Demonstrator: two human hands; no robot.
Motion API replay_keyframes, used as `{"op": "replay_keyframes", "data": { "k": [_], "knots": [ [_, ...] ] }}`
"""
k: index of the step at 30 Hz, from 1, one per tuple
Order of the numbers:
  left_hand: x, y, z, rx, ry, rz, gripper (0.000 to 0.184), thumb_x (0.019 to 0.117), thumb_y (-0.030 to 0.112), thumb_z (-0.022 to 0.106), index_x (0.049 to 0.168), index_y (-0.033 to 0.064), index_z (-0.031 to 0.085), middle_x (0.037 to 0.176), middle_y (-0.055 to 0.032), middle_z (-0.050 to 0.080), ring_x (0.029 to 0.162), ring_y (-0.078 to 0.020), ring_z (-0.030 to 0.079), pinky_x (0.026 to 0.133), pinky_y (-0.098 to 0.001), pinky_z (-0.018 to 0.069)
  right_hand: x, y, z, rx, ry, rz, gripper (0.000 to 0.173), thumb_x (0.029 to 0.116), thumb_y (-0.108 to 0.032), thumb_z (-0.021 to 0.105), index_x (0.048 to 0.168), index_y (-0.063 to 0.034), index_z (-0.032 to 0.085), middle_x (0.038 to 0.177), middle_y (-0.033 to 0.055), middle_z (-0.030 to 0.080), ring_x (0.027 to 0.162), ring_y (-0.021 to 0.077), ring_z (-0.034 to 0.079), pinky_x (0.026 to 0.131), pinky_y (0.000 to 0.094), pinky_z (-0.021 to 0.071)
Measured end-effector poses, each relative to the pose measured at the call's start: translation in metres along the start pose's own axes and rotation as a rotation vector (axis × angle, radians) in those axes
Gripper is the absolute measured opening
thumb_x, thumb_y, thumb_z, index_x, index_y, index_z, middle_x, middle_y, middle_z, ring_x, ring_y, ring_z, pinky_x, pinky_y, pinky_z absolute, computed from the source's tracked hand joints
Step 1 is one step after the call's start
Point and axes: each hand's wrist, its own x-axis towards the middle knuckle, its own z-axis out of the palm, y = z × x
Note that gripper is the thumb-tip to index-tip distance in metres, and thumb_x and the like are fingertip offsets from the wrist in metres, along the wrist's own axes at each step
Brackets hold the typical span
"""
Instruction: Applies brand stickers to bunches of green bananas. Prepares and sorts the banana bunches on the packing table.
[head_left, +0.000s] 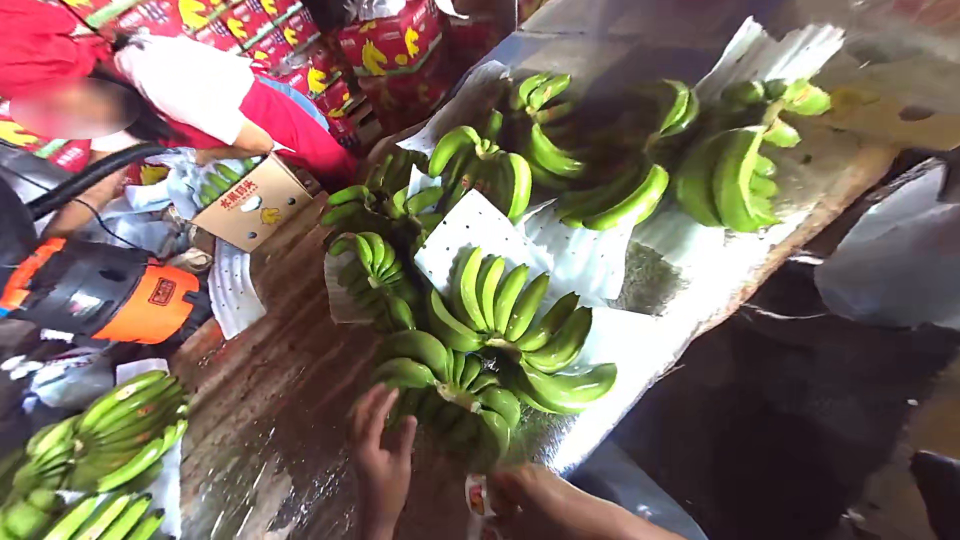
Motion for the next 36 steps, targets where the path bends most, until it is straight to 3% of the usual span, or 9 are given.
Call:
{"op": "replay_keyframes", "data": {
  "k": [3,11,15,18,21,25,28,30,36],
  "knots": [
    [0.036,-0.017,0.02,0.062,-0.041,-0.05,0.056,0.0946,0.031,0.062,0.133,-0.0097,0.061,0.143,-0.0303,0.055,0.138,-0.0407,0.049,0.116,-0.0524,0.0372,-0.005,0.008,-0.009,-0.038,-0.066,-0.052,0.024,0.0992,-0.016,0.064,0.112,0.0036,0.065,0.095,0.0252,0.069,0.091,0.0447,0.069,0.081,0.0659,0.0506],
    [0.028,-0.019,0.044,0.017,0.014,-0.15,0.066,0.0919,0.055,0.061,0.122,-0.0029,0.065,0.131,-0.0211,0.06,0.133,-0.0256,0.049,0.115,-0.0431,0.0353,0.003,0.03,-0.036,-0.082,0.168,-0.261,0.019,0.0957,-0.014,0.067,0.107,0.0012,0.065,0.086,0.0215,0.07,0.081,0.042,0.071,0.073,0.0612,0.0551],
    [0.042,0.002,0.044,0.146,-0.071,-0.171,0.04,0.088,0.033,0.059,0.105,-0.0007,0.072,0.121,-0.0221,0.06,0.121,-0.0344,0.053,0.107,-0.0534,0.0383,0.005,0.029,-0.045,-0.052,0.107,-0.229,0.021,0.0987,-0.017,0.063,0.106,0.0028,0.063,0.083,0.022,0.067,0.078,0.0411,0.069,0.071,0.0591,0.0537],
    [0.034,-0.002,0.051,0.175,0.031,-0.019,0.028,0.0941,0.027,0.059,0.098,0.0041,0.075,0.114,-0.0174,0.062,0.119,-0.0287,0.054,0.108,-0.0441,0.0412,0.002,0.024,-0.048,0.075,0.179,-0.212,0.024,0.0988,-0.02,0.064,0.106,0.0035,0.062,0.082,0.0187,0.065,0.075,0.0324,0.067,0.069,0.0496,0.0538],
    [0.017,-0.006,0.054,0.061,0.111,0.141,0.019,0.1002,0.031,0.065,0.094,0.0157,0.074,0.118,-0.0077,0.064,0.135,-0.0214,0.049,0.122,-0.0471,0.0279,-0.006,0.014,-0.049,0.316,0.274,-0.162,0.027,0.0974,-0.013,0.066,0.117,0.0042,0.059,0.092,0.0129,0.067,0.08,0.0163,0.067,0.075,0.0336,0.0571],
    [-0.008,0.019,0.041,-0.318,0.038,0.122,0.02,0.102,0.037,0.062,0.105,0.0226,0.077,0.141,0.0031,0.062,0.143,-0.0138,0.046,0.118,-0.0362,0.0409,-0.019,-0.003,-0.048,0.555,0.307,-0.068,0.024,0.0999,-0.011,0.062,0.122,-0.0008,0.059,0.099,0.0022,0.067,0.087,0.0046,0.067,0.082,0.0253,0.0573],
    [-0.019,0.04,0.034,-0.51,-0.254,0.114,0.055,0.1016,0.049,0.058,0.134,0.0044,0.064,0.144,-0.0117,0.06,0.141,-0.0198,0.05,0.118,-0.0397,0.0422,-0.024,-0.016,-0.039,0.52,0.296,-0.1,0.017,0.0999,-0.011,0.062,0.115,-0.0032,0.064,0.095,-0.0033,0.068,0.085,0.0001,0.065,0.08,0.0214,0.0562],
    [-0.023,0.051,0.028,-0.529,-0.349,0.038,0.057,0.0949,0.036,0.07,0.132,-0.0069,0.062,0.131,-0.0155,0.068,0.125,-0.0144,0.063,0.109,-0.0321,0.0502,-0.025,-0.027,-0.03,0.435,0.291,-0.136,0.015,0.0987,-0.009,0.063,0.112,-0.0026,0.066,0.091,-0.0054,0.068,0.082,-0.0031,0.063,0.078,0.0181,0.0545],
    [-0.044,0.054,0.003,-0.469,-0.214,-0.119,0.023,0.085,0.003,0.074,0.107,-0.0035,0.074,0.107,-0.0079,0.075,0.1,-0.0017,0.069,0.092,-0.0176,0.0544,-0.023,-0.036,-0.005,-0.109,0.48,-0.174,0.023,0.0955,-0.012,0.066,0.11,0.0036,0.074,0.118,0.0216,0.067,0.116,0.0292,0.062,0.102,0.0432,0.0487]
  ]
}}
